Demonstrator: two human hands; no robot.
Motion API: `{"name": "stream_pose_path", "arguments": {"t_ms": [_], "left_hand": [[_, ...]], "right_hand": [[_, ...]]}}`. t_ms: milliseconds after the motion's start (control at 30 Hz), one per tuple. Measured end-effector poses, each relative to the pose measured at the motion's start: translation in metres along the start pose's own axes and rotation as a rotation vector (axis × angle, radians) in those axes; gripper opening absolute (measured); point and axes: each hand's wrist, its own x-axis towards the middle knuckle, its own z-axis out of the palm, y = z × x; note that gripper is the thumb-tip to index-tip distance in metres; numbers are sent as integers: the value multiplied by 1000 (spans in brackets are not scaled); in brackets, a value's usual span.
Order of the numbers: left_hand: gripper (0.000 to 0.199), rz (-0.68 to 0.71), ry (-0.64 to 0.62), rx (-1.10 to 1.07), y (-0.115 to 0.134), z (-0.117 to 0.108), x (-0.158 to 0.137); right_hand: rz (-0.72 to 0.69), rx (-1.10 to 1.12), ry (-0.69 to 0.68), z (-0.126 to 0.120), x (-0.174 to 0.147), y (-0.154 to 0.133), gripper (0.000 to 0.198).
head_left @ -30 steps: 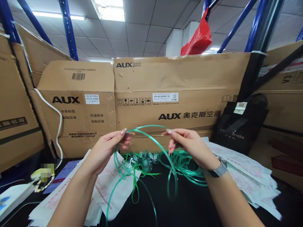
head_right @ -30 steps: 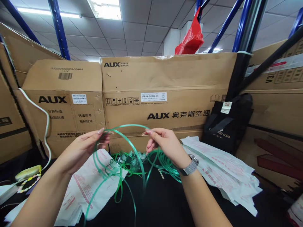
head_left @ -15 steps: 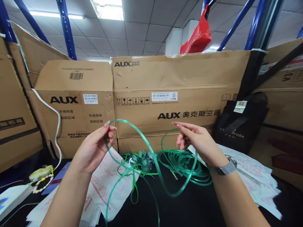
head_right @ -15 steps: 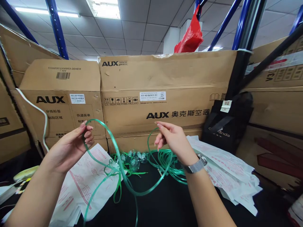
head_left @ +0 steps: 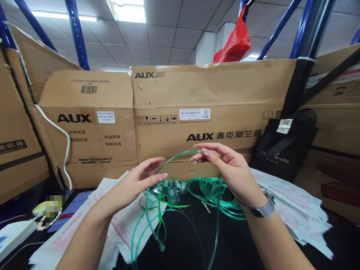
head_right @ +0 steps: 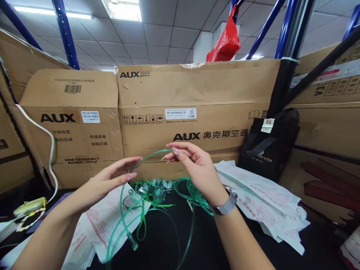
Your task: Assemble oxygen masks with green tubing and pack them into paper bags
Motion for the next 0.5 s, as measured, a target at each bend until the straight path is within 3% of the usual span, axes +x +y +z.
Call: {"name": "stream_pose_path", "arguments": {"t_ms": [67, 133, 200, 300, 367, 433, 500], "left_hand": [[32, -49, -160, 70, -2, 0, 0], [25, -61, -235, 164, -4, -1, 0], [27, -9, -146, 310, -7, -1, 2], [29, 79, 140, 645, -9, 1, 5], [29, 90, 251, 787, -12, 1, 2], [31, 56, 191, 769, -22, -3, -6], [32, -27, -11, 648, -41, -9, -20]], "right_hand": [[2, 56, -16, 1, 0, 1, 21], [21, 107, -39, -1, 0, -3, 21], [59, 138, -95, -3, -2, -11, 22], [140, 117, -246, -2, -12, -29, 25], [185, 32, -379, 6, -29, -36, 25], [182, -177, -545, 19, -54, -34, 24], [-15, -480, -791, 34, -84, -25, 25]]}}
